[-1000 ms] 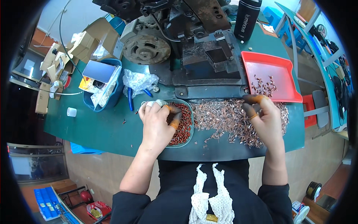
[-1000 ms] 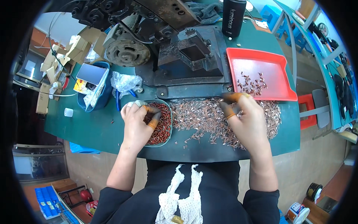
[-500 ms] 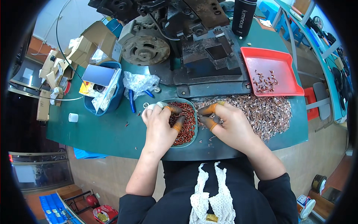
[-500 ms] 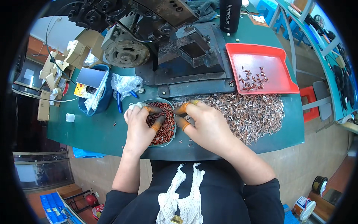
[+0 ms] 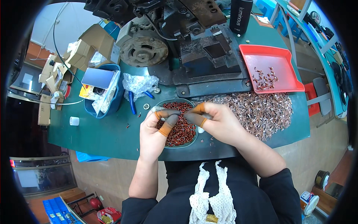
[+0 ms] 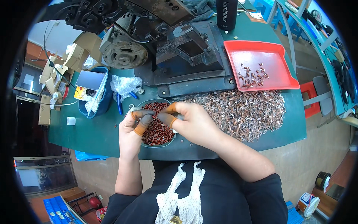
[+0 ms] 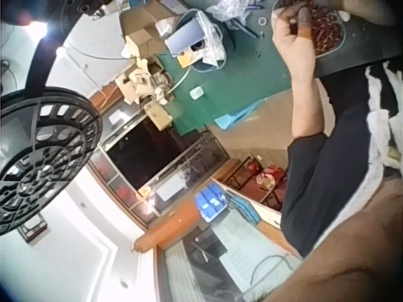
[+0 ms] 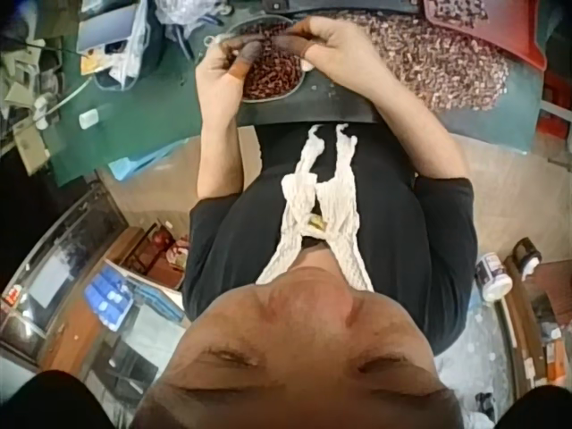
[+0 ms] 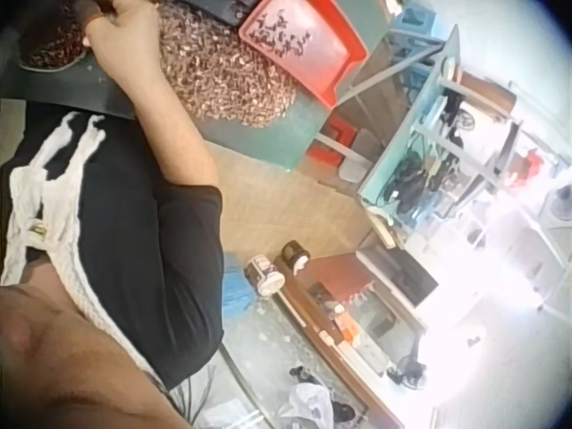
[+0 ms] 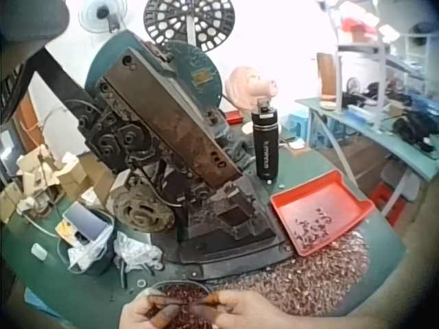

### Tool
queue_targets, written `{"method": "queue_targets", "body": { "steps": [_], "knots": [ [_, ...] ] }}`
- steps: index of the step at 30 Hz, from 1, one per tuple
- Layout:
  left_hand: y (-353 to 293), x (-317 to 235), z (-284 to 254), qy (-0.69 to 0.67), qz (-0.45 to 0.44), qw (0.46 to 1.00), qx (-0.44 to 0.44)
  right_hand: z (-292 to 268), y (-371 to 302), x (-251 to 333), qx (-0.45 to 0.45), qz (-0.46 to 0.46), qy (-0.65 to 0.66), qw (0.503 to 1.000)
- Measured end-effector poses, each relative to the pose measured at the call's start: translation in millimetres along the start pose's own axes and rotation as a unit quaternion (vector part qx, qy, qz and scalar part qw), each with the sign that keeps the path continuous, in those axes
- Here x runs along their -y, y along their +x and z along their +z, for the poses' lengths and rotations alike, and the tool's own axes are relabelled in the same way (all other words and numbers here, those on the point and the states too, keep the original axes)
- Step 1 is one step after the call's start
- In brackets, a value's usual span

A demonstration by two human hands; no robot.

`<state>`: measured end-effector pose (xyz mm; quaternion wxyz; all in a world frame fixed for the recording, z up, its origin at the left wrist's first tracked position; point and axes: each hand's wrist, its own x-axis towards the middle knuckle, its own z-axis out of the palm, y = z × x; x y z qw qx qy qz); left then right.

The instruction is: The person repeatedly picks up wire segments and metal terminals, fits them together by hand, and feeds them into a crimping machine.

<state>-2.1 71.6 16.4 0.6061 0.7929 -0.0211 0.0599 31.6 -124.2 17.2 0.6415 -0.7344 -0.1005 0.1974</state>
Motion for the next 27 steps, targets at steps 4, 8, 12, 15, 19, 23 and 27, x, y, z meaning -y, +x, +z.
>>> {"method": "queue_targets", "body": {
  "steps": [4,8,12,15,19,23,27],
  "knots": [
    [-3.8,3.4,2.5,-0.126,-0.039,0.991,0.034,4.9,4.8,3.7,0.061,0.079,0.17,0.98],
    [-7.9,-4.8,30.4,-0.129,-0.002,0.99,-0.056,-1.2,3.1,-2.6,0.056,0.186,0.3,0.934],
    [-6.8,-5.6,36.5,0.138,0.161,0.977,-0.003,-13.3,-10.5,-10.1,0.009,0.203,0.365,0.909],
    [-9.5,-14.7,54.0,0.13,0.16,0.978,0.036,-37.8,-21.4,-22.5,0.055,0.16,0.359,0.918],
    [-6.5,-12.3,64.5,0.12,0.207,0.97,0.042,-49.6,-39.2,-14.7,-0.017,0.08,0.159,0.984],
    [-11.1,-16.3,56.0,0.085,0.175,0.979,0.058,-69.2,-64.8,-17.5,-0.076,-0.166,-0.211,0.96],
    [-19.7,-9.3,49.0,-0.021,0.022,0.999,0.038,-76.1,-87.4,-23.2,-0.077,-0.144,-0.369,0.915]
  ]
}}
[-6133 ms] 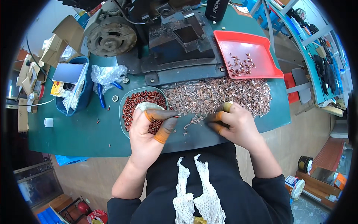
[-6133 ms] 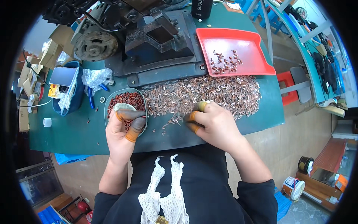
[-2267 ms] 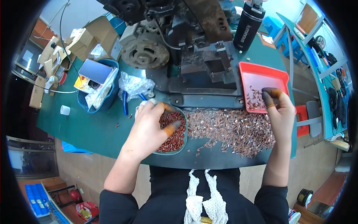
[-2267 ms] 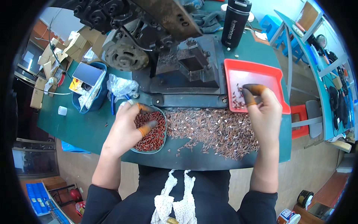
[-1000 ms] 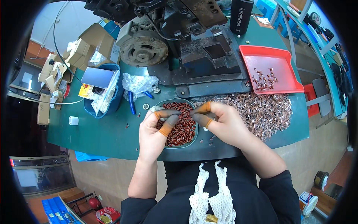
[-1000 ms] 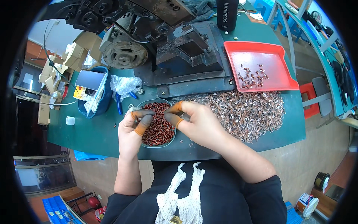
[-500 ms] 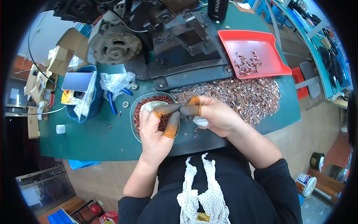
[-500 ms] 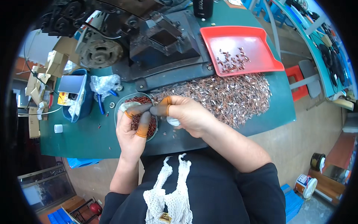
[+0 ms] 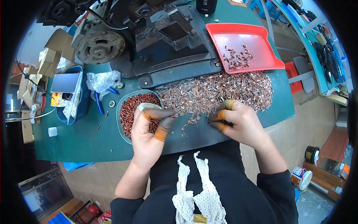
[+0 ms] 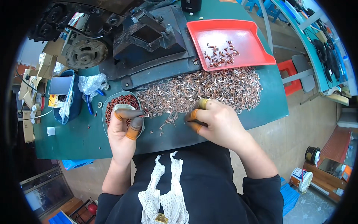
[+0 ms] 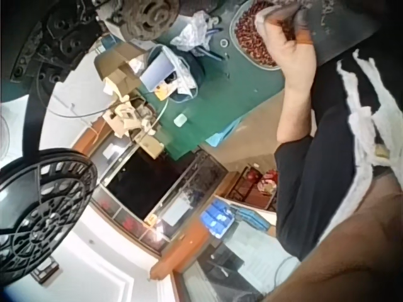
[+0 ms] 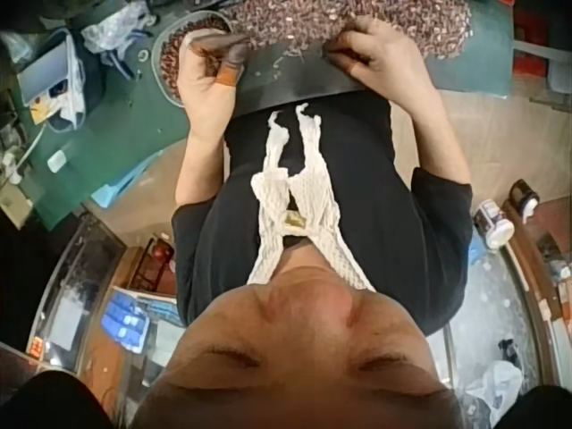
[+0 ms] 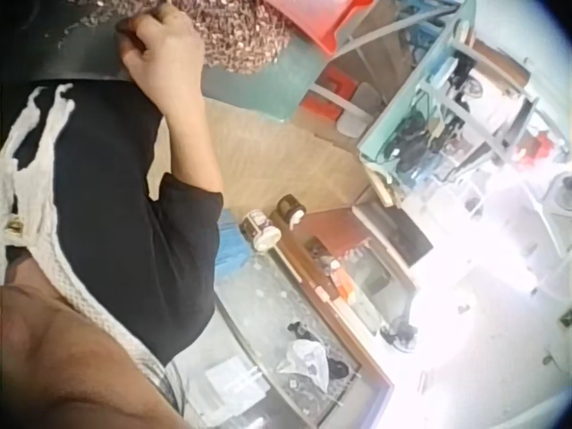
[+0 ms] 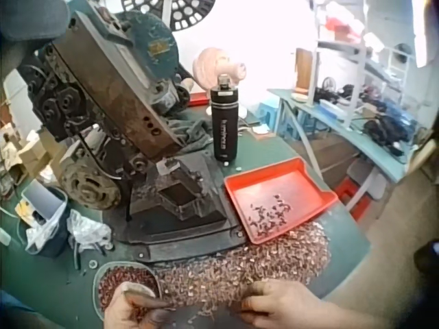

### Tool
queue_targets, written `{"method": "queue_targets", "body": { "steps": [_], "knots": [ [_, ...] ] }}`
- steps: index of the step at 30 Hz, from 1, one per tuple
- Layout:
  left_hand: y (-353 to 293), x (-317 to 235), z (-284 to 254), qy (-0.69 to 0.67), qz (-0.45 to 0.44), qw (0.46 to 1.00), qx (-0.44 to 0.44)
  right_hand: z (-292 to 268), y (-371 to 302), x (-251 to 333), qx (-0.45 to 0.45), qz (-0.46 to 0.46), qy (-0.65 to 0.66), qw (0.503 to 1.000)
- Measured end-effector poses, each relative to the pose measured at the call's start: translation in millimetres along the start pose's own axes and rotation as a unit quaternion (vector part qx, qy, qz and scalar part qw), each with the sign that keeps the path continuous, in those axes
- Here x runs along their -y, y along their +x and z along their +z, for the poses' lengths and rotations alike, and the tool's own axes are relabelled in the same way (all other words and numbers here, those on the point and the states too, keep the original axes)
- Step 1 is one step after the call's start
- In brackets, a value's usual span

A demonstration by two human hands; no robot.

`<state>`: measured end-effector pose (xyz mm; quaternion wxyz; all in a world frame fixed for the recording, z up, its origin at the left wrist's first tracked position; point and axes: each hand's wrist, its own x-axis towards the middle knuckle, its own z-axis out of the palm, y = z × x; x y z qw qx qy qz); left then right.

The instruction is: The person repeatedly picks up wire segments and metal terminals, fits them together by hand, and feeds them into a crimping machine.

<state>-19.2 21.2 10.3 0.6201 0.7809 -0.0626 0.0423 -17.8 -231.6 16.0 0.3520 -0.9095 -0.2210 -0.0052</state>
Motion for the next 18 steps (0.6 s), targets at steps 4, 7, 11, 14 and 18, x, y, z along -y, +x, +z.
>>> {"method": "queue_targets", "body": {
  "steps": [4,7,11,14,18],
  "knots": [
    [-0.7,7.6,-2.8,-0.057,-0.01,0.998,0.0,10.4,5.9,-3.7,0.002,-0.026,-0.1,0.995],
    [-2.5,6.6,-4.2,-0.072,-0.003,0.997,-0.001,18.1,13.0,-0.1,0.002,-0.032,-0.091,0.995],
    [-8.0,6.8,-5.6,-0.113,-0.025,0.993,-0.011,12.5,15.2,4.3,0.01,-0.022,-0.04,0.999],
    [-11.2,9.1,-10.7,-0.126,-0.029,0.991,-0.017,10.1,11.6,-1.8,-0.061,0.003,0.026,0.998],
    [-9.8,7.7,-12.5,-0.115,-0.019,0.993,-0.006,10.4,-10.8,-1.0,-0.035,-0.028,-0.022,0.999]
  ]
}}
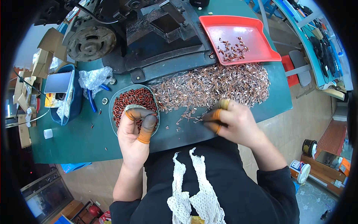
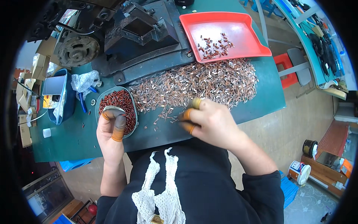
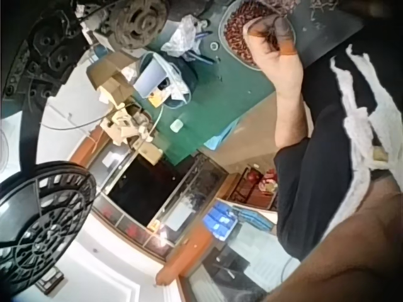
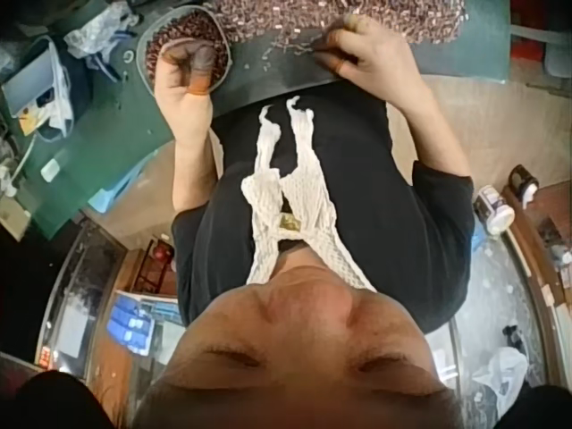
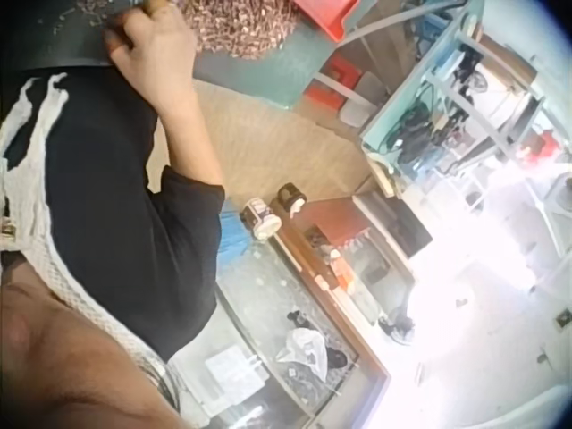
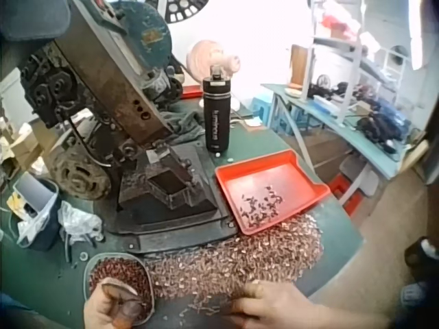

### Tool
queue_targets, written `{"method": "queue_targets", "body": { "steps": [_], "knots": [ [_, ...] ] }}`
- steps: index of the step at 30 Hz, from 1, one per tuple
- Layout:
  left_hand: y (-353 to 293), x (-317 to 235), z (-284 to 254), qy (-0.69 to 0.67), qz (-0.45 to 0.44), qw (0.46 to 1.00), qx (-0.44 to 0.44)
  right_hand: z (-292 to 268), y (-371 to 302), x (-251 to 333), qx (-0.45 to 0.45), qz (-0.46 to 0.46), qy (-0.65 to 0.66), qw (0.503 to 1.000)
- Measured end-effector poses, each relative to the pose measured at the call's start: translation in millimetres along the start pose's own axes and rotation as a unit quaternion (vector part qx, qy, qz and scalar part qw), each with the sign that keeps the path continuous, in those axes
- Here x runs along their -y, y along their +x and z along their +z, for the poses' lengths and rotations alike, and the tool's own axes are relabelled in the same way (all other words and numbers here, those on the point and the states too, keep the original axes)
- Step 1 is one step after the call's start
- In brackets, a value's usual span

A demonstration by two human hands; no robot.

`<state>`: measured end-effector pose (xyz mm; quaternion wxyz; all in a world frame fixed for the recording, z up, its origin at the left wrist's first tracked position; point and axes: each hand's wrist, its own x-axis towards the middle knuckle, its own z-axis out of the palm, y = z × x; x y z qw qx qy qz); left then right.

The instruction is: The person repeatedly picks up wire segments and metal terminals, fits them together by hand, and feeds them into a crimping machine.

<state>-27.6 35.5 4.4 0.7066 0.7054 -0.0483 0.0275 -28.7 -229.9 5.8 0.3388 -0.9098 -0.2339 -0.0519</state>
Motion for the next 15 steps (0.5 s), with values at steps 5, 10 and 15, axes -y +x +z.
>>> {"method": "queue_targets", "body": {
  "steps": [5,10,15],
  "knots": [
    [0.2,-2.5,0.0,0.042,-0.009,0.999,-0.003,17.3,-14.7,1.5,-0.015,-0.061,-0.055,0.997],
    [-1.0,-2.9,0.1,0.037,0.001,0.999,0.007,21.8,-15.0,7.7,0.035,-0.085,-0.088,0.992],
    [-4.5,-4.2,2.1,-0.008,-0.012,1.0,-0.026,18.4,-20.6,7.6,0.072,-0.1,-0.055,0.991]
  ]
}}
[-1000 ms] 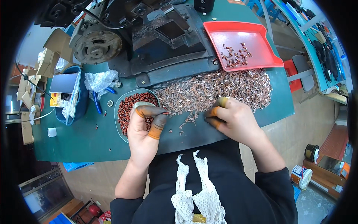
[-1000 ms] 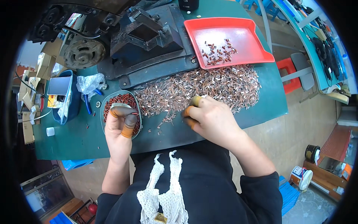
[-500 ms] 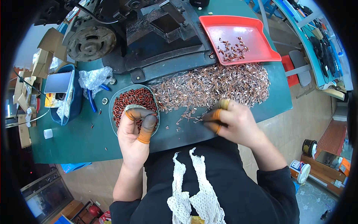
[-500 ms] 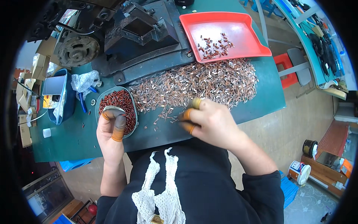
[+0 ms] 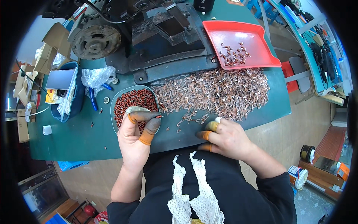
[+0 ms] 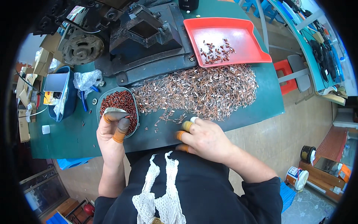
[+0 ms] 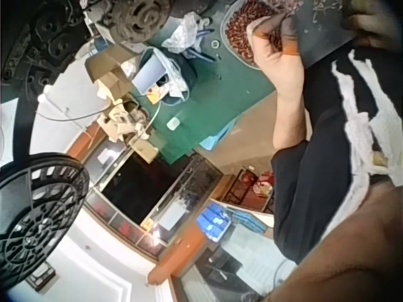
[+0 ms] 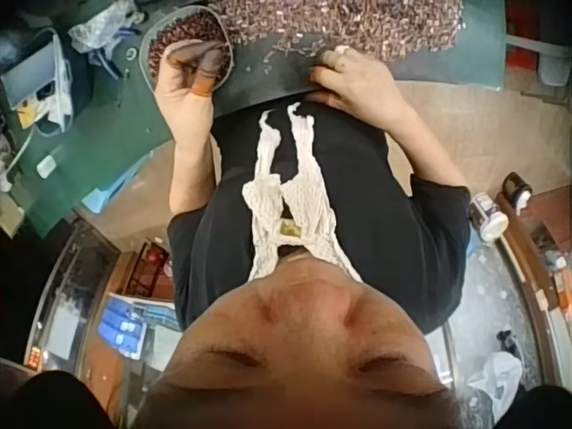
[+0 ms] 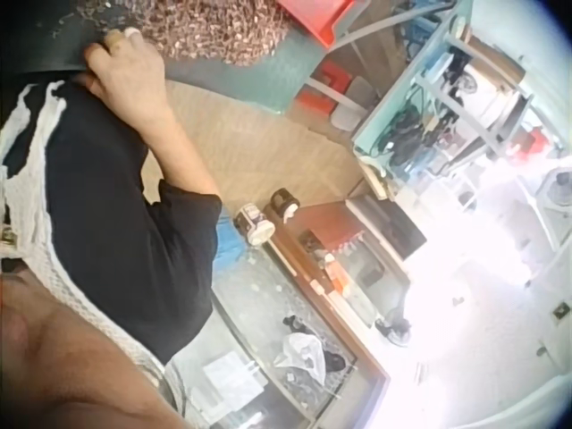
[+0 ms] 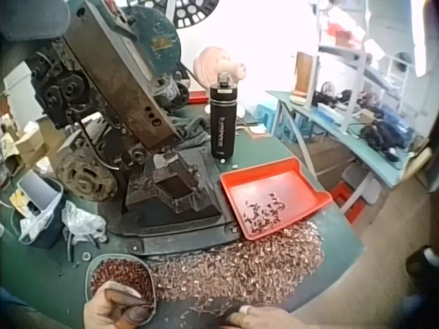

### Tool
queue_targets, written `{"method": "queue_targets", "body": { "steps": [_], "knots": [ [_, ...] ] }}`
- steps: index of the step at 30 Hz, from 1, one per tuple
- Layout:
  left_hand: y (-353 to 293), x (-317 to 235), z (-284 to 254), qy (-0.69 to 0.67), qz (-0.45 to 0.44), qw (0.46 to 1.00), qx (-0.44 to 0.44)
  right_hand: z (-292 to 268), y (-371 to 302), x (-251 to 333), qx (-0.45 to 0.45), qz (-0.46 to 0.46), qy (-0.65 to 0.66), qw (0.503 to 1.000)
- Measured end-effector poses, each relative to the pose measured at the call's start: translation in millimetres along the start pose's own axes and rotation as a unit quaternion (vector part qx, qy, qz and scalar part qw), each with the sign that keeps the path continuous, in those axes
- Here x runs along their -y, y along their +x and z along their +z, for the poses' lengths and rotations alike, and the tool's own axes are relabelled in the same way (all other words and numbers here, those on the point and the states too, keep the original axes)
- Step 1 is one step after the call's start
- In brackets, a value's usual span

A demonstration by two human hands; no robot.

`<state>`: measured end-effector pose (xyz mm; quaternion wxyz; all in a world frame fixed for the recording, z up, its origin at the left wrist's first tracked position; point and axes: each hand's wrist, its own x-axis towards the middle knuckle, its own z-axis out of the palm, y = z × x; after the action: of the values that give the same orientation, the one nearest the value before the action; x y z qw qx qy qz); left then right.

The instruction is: The person repeatedly picks up wire segments and metal terminals, fits them together by hand, and feeds them into a crimping machine.

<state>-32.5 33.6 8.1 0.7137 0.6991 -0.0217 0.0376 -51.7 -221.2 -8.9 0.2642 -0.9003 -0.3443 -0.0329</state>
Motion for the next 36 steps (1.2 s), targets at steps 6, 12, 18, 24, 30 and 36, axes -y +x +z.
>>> {"method": "queue_targets", "body": {
  "steps": [6,12,18,24,30,36],
  "knots": [
    [5.1,1.6,11.7,0.004,0.007,1.0,0.017,-3.6,4.5,10.3,0.026,0.026,0.08,0.996],
    [27.5,-5.7,18.1,0.095,0.074,0.993,0.021,-26.9,49.9,-9.8,-0.134,0.217,0.347,0.903],
    [86.5,-23.3,29.7,0.315,0.348,0.882,-0.045,-63.6,144.0,-33.0,-0.248,0.268,0.529,0.766],
    [147.2,-17.7,40.5,0.387,0.481,0.778,-0.117,-61.2,189.7,-49.2,-0.306,0.224,0.515,0.769],
    [173.5,-12.5,44.8,0.415,0.514,0.738,-0.137,-57.2,207.4,-50.7,-0.335,0.216,0.529,0.75],
    [176.1,-19.5,48.5,0.368,0.496,0.771,-0.154,-58.3,199.4,-47.6,-0.306,0.221,0.563,0.735]
  ]
}}
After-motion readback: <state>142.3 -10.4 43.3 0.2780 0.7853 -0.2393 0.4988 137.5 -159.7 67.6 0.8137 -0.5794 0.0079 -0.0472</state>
